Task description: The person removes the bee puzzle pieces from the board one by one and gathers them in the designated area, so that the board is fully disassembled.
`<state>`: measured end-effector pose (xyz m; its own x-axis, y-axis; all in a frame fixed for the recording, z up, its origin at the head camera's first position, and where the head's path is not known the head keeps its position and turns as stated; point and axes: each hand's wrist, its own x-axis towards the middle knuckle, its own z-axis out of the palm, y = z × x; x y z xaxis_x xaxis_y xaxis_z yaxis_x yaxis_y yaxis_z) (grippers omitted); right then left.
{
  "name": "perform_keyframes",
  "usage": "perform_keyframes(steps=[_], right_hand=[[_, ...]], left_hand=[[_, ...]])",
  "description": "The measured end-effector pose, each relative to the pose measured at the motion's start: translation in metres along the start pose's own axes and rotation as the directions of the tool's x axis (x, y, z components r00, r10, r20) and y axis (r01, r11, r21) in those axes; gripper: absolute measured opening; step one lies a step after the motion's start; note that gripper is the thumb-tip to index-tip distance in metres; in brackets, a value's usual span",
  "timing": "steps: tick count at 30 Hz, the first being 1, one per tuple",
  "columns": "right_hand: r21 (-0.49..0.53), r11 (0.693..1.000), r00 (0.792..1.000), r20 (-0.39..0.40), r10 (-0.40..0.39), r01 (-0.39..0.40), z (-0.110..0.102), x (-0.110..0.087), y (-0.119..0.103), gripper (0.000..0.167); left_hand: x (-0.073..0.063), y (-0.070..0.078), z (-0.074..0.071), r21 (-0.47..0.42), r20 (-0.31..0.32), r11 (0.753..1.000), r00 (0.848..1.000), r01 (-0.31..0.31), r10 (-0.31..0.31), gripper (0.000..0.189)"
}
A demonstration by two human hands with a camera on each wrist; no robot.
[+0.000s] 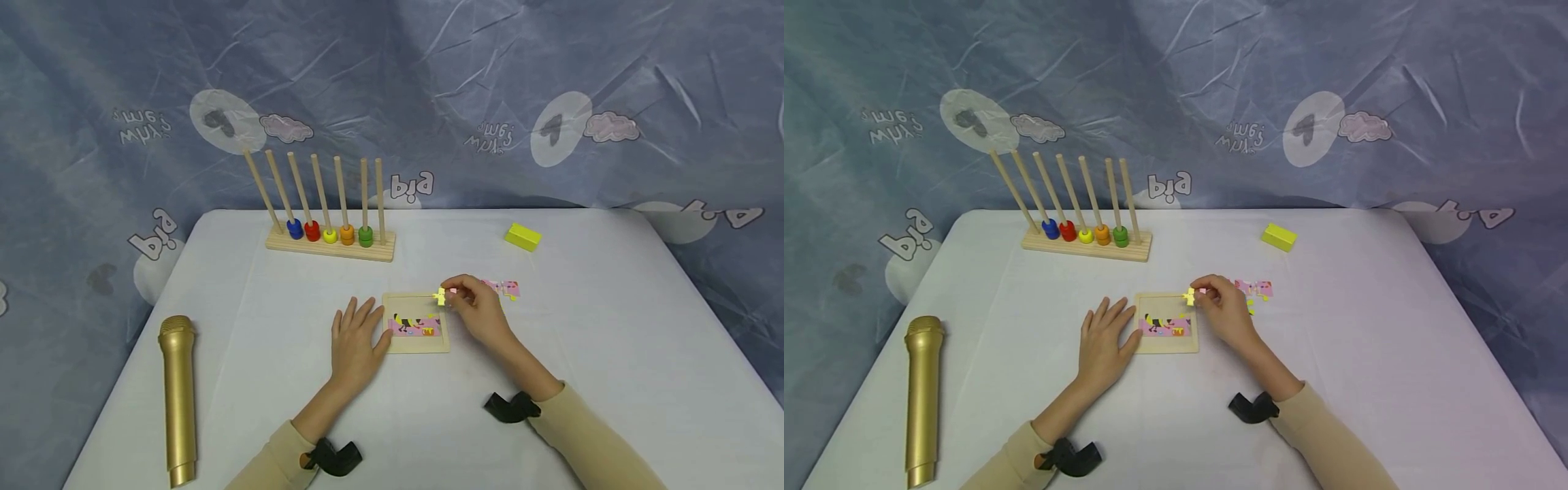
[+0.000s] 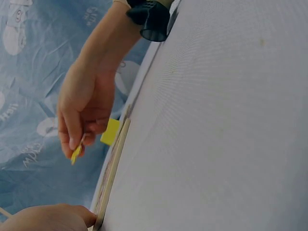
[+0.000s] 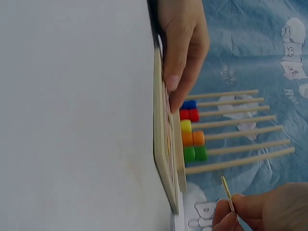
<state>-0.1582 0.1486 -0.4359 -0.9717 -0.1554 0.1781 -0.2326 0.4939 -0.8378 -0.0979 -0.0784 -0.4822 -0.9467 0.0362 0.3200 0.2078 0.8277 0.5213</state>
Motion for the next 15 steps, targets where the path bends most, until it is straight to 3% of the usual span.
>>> perform_keyframes(steps=[6, 15], right_hand=[[-0.064, 0.998, 0.998, -0.059, 0.023, -0.027, -0.036, -0.007, 0.024, 0.015], [-0.167, 0.973, 0.979, -0.153, 0.133, -0.159, -0.083, -0.019, 0.053, 0.021]], left_hand=[[0.000, 0.001, 0.000, -0.002, 0.003, 1.000, 1.000, -0.004, 0.004, 0.042], [0.000, -0.002, 0.002, -0.002, -0.010, 1.000, 1.000, -0.015, 0.015, 0.042]])
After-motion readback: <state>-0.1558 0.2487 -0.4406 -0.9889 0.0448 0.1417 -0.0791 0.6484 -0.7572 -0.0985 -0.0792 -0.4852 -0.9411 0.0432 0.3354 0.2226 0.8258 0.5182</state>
